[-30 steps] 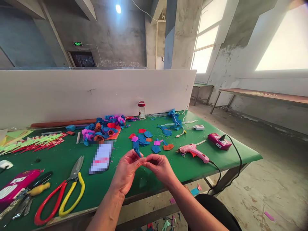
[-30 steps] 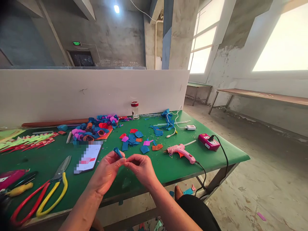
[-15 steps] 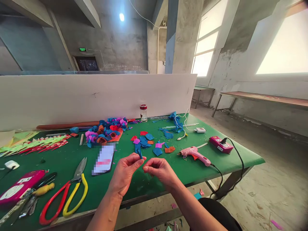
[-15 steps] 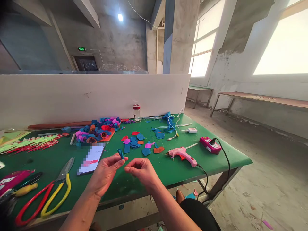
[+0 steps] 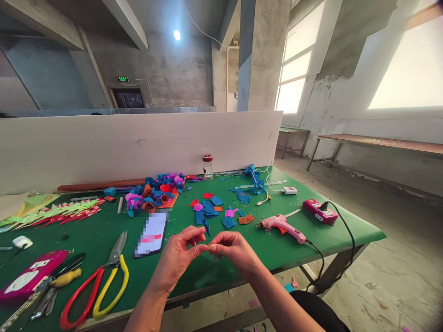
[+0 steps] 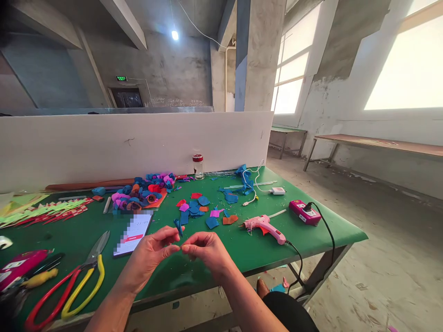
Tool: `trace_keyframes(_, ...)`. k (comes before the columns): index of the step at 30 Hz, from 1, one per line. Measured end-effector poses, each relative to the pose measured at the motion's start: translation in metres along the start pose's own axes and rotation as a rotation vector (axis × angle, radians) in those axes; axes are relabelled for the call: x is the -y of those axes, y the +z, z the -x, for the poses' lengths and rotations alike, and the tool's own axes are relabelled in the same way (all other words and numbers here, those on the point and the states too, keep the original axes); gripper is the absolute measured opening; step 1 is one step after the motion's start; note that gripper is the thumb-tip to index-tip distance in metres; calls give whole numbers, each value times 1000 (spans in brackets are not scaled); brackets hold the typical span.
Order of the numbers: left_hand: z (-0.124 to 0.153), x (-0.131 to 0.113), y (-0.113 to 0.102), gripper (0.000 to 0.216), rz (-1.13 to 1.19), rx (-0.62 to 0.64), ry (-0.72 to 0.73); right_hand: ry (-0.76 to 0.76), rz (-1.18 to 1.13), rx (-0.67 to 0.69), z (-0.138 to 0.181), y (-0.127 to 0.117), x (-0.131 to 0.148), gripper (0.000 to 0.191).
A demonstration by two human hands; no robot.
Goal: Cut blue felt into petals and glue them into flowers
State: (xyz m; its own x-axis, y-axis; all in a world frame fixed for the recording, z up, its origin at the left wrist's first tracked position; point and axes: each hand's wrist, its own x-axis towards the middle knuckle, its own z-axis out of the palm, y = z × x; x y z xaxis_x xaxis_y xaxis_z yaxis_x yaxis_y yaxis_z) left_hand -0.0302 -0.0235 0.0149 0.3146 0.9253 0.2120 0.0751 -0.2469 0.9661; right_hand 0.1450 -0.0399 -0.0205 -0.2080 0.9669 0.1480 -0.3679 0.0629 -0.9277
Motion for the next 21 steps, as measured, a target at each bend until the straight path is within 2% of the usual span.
trace_keyframes(4,2,3,-3,35,238,-47,-144,47,-63,74,2,2,-3,26)
trace_keyframes(8,3,2,-1,32,359,-63,-168,132,-133,134,3,5,-7,28)
trace_keyframes(16,6,5,11,25,547,132,-218,224,-296,259,5,12,-18,32)
trace_keyframes(19,9,4,12,28,585,187,-218,276,-367,326,6,14,-23,34)
trace_keyframes(21,10,2,9,36,534,214,-214,264,-339,320,6,15,-21,34)
